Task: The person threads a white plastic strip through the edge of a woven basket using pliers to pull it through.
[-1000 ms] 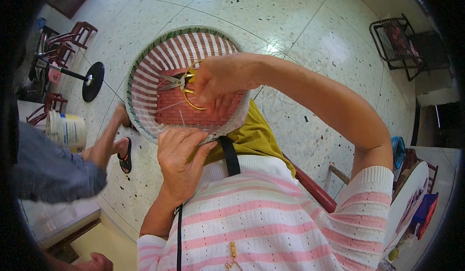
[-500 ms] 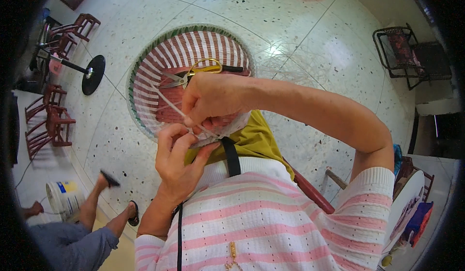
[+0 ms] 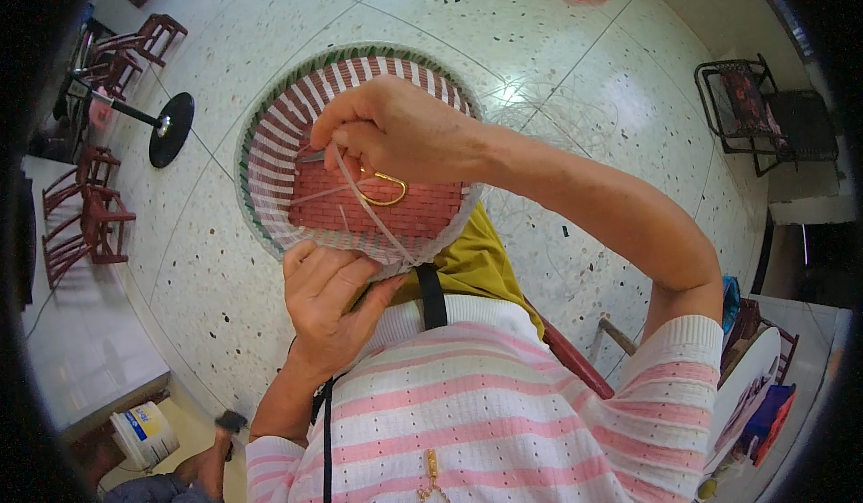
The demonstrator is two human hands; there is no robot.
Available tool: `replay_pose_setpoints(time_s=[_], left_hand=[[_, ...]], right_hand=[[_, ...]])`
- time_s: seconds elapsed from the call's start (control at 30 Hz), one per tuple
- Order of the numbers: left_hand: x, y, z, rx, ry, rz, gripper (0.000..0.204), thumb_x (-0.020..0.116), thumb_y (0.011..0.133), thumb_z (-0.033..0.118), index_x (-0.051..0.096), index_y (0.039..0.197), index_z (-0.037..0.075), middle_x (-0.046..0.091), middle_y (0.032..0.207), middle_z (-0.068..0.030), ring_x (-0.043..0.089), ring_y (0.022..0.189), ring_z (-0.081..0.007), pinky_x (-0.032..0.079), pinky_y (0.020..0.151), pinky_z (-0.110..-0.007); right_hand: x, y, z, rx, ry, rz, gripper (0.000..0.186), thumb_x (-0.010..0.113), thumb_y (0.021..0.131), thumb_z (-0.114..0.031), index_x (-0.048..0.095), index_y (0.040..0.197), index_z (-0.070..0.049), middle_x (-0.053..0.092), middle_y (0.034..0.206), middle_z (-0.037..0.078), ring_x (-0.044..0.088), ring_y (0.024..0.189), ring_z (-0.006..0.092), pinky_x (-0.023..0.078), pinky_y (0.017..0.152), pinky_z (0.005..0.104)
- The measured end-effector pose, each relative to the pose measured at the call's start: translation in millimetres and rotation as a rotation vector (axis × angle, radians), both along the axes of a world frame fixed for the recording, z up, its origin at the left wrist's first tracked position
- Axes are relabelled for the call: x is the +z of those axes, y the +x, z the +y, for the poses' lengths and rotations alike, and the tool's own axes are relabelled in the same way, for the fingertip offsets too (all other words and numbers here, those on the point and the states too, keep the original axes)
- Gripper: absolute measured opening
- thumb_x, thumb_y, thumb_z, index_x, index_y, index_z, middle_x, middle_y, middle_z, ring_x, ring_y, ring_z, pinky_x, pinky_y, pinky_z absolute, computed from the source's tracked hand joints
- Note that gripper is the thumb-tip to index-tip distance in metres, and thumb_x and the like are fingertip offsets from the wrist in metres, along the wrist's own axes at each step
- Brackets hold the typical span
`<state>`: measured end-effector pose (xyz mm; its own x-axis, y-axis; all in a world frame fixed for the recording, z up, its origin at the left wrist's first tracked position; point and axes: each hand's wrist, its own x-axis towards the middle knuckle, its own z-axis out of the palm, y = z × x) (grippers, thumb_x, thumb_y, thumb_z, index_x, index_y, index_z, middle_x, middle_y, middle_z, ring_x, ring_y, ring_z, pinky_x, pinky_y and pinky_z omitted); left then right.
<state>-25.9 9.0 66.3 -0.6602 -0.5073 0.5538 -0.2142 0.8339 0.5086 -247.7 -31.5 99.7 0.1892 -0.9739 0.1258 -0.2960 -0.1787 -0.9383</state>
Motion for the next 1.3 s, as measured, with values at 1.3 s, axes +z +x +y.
replay_pose_setpoints(time_s=[1.3], left_hand=[[-5.1,3.7,10.9,-0.031,0.065,-0.031,0.027,0.087,0.063,0.012,0.070,0.084,0.007,0.064,0.078,-0.0022,0.060,0.069,-0.0192,0.038,0.071,-0.035]], right_hand=[[-9.3,-4.4,33.7,0.498,0.686,-0.125,0.014,0.064,0.081,0.008,0.072,0.090,0.001,0.072,0.077,0.004,0.066,0.066,0.0077,0.052,0.060,0.0232]])
